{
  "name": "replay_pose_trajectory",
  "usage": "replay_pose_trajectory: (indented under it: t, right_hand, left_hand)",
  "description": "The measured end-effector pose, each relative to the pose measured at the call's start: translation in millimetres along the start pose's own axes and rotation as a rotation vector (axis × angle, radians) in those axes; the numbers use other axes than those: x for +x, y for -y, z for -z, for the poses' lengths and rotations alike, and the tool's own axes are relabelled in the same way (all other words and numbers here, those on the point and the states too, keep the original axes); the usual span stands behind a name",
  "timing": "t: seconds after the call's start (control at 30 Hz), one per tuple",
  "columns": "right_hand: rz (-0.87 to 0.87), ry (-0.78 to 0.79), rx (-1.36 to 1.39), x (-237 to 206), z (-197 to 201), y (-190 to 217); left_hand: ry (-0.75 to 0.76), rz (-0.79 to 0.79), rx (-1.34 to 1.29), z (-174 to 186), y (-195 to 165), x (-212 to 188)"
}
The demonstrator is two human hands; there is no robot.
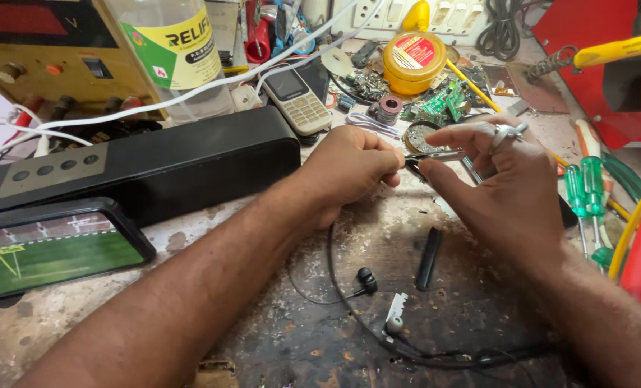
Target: The person opens the plastic casing of a neckband earphone, works on the internal wiring by hand, and uses tweezers to handle small parts. They then solder a small green circuit board with a soldering iron and reassemble the earphone casing, pressing the halves together at the end.
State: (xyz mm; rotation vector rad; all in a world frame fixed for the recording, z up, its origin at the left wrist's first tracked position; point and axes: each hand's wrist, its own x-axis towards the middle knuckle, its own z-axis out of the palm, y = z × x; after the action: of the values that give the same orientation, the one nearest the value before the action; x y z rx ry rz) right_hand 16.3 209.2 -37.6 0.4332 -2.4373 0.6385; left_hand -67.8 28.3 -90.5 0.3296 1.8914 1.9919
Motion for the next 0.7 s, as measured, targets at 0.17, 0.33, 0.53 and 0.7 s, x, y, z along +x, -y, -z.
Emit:
replay_pose_trajectory:
  t: [0.17,0.33,0.53,0.7]
  right_hand:
    - [0.036,0.184,0.087,8.2,2.0,-12.7]
    - [-0.261,0.309,0.158,6.8,-3.2,-17.4]
    - [-0.325,0.338,0.249,6.1,-7.0,-20.1]
    - [-0.24,0.357,0.322,5.3,-7.2,-23.6]
  left_hand:
    - [0.1,0.044,0.018,2.1,-4.7,-1.9]
    - [0.159,0.112,0.032,4.0,-10.3,-5.6]
    - [0.221,0.159,0.022,7.1,-18.0,-9.8]
    - [0.208,0.162,0.074,7.4,-21.8,-12.3]
